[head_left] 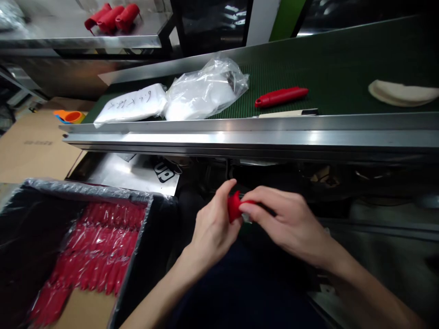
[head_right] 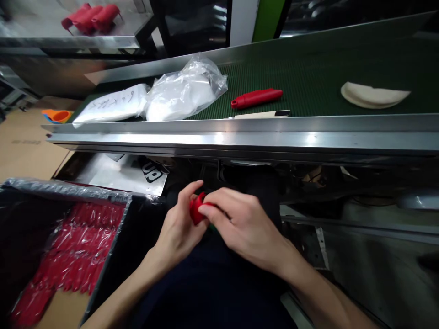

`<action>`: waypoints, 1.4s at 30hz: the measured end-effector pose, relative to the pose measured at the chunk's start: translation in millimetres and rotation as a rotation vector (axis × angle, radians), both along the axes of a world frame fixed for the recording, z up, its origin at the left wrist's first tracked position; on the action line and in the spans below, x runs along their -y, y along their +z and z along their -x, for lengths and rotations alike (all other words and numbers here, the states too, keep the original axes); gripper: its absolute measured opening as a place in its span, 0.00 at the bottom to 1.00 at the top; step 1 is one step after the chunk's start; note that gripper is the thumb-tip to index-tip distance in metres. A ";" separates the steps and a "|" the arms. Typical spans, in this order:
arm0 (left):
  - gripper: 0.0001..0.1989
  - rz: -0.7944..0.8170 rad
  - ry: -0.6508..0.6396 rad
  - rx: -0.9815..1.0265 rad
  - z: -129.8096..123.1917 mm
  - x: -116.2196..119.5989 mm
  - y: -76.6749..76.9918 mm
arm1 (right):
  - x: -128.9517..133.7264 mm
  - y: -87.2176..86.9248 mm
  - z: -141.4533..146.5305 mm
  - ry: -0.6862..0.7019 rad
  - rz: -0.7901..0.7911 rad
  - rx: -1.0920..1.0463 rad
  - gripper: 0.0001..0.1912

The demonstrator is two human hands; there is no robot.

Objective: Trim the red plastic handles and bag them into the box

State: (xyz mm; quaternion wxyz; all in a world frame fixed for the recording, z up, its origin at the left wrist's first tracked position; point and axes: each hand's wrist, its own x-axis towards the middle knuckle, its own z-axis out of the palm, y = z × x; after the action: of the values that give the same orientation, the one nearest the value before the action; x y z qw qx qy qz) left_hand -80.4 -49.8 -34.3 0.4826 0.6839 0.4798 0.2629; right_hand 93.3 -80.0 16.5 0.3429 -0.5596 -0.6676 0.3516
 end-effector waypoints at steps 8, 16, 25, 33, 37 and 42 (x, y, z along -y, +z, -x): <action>0.08 0.336 0.265 0.231 11.2 -28.0 -20.4 | 49.5 0.2 -27.4 -0.194 -0.396 0.320 0.13; 0.07 0.462 0.311 0.350 11.9 -12.4 -12.1 | 37.9 -25.1 -6.7 0.045 -0.600 0.431 0.20; 0.09 0.379 0.269 0.335 26.3 -8.3 -31.4 | 33.8 -48.3 -3.0 0.319 -0.552 0.523 0.17; 0.07 0.194 0.311 0.202 31.7 12.8 -48.2 | 33.6 -81.0 18.6 -0.008 -0.387 0.344 0.12; 0.08 0.114 0.388 0.175 29.1 24.3 -50.0 | 41.0 -93.3 53.8 -0.425 -0.243 0.219 0.09; 0.08 0.051 0.501 0.144 30.0 35.7 -59.9 | 53.6 -106.0 92.6 -0.523 -0.156 0.074 0.11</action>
State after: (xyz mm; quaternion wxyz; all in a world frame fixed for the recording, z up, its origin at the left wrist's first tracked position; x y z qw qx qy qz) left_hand -110.3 -85.5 -94.2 0.4522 0.5109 0.6052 0.4101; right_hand 0.7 -133.5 -89.5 0.4395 -0.6973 -0.5374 0.1782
